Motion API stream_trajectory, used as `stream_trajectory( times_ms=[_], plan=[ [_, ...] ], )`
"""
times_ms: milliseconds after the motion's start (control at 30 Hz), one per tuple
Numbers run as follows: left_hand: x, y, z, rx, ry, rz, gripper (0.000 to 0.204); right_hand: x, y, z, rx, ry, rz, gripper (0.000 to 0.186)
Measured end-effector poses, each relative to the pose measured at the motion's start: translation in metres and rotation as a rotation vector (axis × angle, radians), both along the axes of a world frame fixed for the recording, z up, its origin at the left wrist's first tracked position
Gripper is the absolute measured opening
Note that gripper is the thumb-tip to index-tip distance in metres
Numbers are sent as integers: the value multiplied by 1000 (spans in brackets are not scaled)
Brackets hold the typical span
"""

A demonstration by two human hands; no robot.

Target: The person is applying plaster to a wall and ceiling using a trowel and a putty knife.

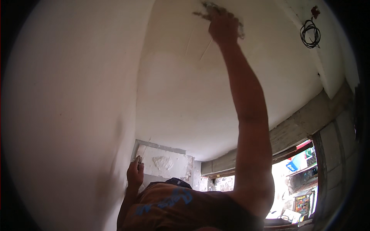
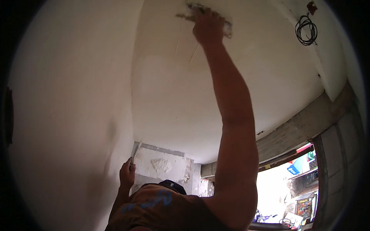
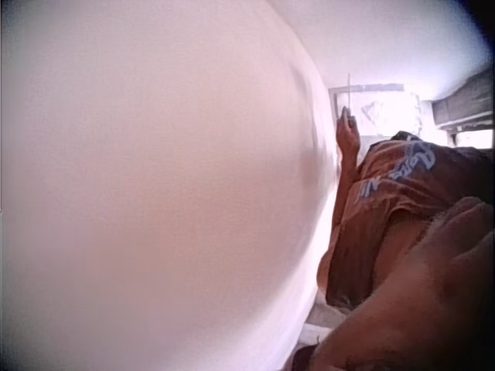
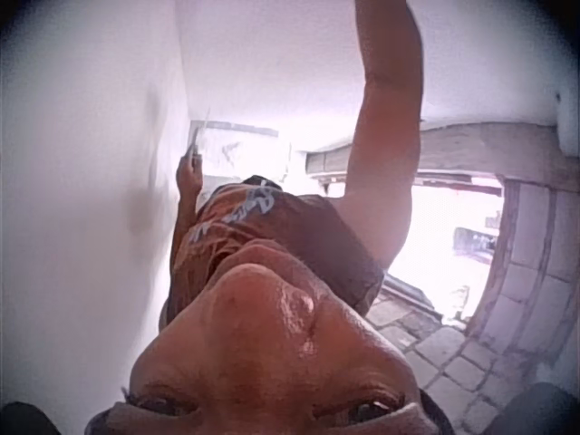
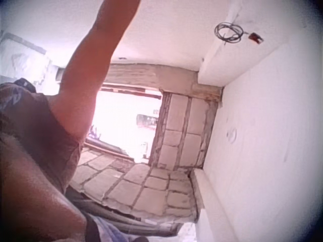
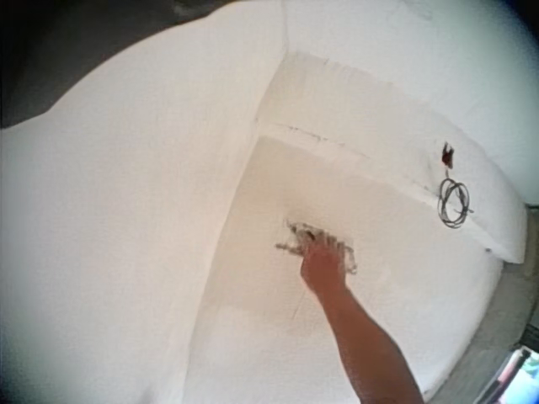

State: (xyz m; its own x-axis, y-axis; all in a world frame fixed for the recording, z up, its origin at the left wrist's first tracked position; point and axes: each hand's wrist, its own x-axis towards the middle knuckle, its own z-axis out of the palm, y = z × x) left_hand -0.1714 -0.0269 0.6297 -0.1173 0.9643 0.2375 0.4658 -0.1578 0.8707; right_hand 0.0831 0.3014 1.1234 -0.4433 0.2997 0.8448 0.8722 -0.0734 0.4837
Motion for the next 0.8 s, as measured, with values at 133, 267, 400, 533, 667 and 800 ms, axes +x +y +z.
stream_trajectory(
  times_ms=[133, 267, 400, 533, 667, 800],
  plan=[
    [-4, -6, 0, -125, 10, 0, 39, 7, 11, -157, -160, 46, 65, 37],
    [-5, 5, -9, 20, -92, 5, 39, 24, -47, -315, -497, 60, 155, 42],
    [-15, 14, -21, -327, -374, -2, 34, 4, -98, -312, -848, 224, 300, 46],
    [-4, 41, 25, -542, -953, -135, 29, -12, -155, -278, -1115, 684, 1055, 46],
    [12, 66, 78, -621, -1164, -311, 33, -3, -179, -285, -1178, 744, 1314, 40],
    [8, 64, 84, -577, -1350, -502, 38, 10, -187, -302, -1202, 450, 1139, 40]
  ],
)
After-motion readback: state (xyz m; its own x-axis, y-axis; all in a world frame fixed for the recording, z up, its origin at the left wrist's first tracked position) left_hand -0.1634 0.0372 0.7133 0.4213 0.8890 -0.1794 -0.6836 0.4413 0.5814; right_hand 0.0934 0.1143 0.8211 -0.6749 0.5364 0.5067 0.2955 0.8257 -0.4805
